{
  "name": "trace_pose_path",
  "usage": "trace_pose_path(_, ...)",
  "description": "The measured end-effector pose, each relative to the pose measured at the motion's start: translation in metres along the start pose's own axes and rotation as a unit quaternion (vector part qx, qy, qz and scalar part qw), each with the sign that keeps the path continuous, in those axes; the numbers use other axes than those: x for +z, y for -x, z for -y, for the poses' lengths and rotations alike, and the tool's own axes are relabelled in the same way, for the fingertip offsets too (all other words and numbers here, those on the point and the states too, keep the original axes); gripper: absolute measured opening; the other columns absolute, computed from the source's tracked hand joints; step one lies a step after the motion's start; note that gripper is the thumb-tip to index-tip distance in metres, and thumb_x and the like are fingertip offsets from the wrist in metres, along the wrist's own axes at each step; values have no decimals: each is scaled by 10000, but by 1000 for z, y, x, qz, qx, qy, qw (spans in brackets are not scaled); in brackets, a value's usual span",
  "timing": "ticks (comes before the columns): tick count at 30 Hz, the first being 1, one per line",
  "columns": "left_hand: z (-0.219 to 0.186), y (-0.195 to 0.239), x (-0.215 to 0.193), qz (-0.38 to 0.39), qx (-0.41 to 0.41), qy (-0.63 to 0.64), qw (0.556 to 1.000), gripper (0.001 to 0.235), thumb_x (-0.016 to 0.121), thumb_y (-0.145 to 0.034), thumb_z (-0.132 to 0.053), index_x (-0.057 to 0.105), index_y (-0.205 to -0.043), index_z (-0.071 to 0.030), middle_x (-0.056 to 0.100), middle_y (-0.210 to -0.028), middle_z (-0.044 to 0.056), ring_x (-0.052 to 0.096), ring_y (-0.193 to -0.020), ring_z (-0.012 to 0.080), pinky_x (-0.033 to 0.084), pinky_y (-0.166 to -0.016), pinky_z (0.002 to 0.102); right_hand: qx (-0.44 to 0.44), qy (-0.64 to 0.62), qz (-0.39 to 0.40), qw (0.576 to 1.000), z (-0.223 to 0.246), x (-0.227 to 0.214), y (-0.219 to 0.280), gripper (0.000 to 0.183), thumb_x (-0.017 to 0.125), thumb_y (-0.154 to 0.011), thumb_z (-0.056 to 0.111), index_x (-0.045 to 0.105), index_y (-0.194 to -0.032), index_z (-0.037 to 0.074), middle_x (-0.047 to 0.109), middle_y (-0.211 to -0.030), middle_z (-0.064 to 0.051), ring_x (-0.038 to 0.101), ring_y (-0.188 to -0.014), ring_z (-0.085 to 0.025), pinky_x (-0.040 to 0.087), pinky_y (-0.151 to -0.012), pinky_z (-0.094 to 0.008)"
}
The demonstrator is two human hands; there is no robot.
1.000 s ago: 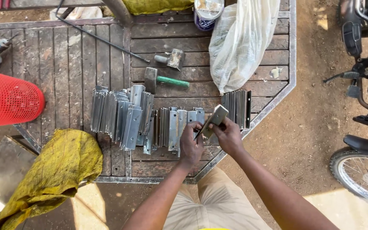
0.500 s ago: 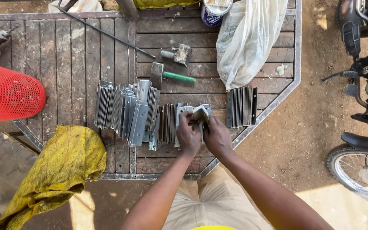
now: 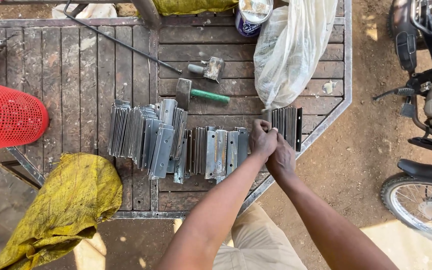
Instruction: Organizing and stacking L-shaped metal brackets on a workbench in a fabrication shop.
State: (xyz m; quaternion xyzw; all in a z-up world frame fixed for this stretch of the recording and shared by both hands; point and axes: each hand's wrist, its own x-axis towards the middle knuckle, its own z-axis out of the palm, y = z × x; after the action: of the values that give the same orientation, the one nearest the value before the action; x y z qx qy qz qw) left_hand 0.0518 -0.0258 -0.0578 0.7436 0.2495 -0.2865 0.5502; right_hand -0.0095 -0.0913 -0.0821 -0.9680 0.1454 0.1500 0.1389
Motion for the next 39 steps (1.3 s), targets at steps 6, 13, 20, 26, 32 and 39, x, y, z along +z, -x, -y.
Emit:
trace_pose_path(6, 73, -54, 12, 75, 106, -23, 991, 542, 716, -852, -178, 581, -1375, -225, 740, -1188, 48, 719, -1079, 234, 561, -976, 367, -121, 7, -224, 967, -11, -3, 56, 61, 729, -789, 291, 677, -822, 295, 586, -803, 114, 673, -737, -154, 499, -640, -323)
trace_pose_path(13, 41, 23, -30, 48, 153, -79, 984, 366, 652, -903, -177, 653, -1268, -150, 736, -1092, 151, 712, -1068, 357, 590, -913, 459, 45, -239, -76, 967, 4, -1, 55, 144, 686, -887, 164, 741, -1004, 100, 726, -904, -115, 750, -888, -325, 623, -698, -413)
trace_pose_path(20, 43, 81, -91, -189, 142, -295, 926, 317, 683, -881, -184, 600, -1149, -37, 585, -1047, 138, 676, -907, 379, 576, -791, 485, 35, -288, 135, 947, 56, -35, 29, 268, 664, -949, 307, 727, -1200, 239, 781, -1085, -27, 754, -1011, -223, 578, -871, -409)
trace_pose_path(26, 55, 77, -90, -122, 198, -520, 822, 424, 653, -885, -179, 557, -1243, 26, 554, -1026, 52, 722, -770, 245, 606, -661, 380, 27, -315, 133, 939, 65, -21, 4, 511, 788, -888, 376, 666, -1330, 151, 738, -1097, -100, 742, -1011, -290, 598, -850, -418)
trace_pose_path(32, 43, 82, -101, -88, 206, -449, 865, 587, 644, -838, -69, 418, -1351, 104, 494, -1064, 129, 715, -767, 356, 613, -680, 475, 23, -306, 168, 937, 57, 5, -2, 544, 756, -913, 342, 593, -1405, 178, 715, -1062, -75, 737, -979, -292, 566, -861, -464)
trace_pose_path(39, 15, 38, -119, 83, 145, -407, 898, 938, 737, -808, -102, 250, -1608, -152, 482, -1206, 219, 701, -1008, 483, 593, -817, 557, 45, -341, 182, 921, 51, 27, -9, 432, 668, -956, 241, 605, -1383, 230, 724, -1085, -64, 706, -961, -278, 543, -843, -464)
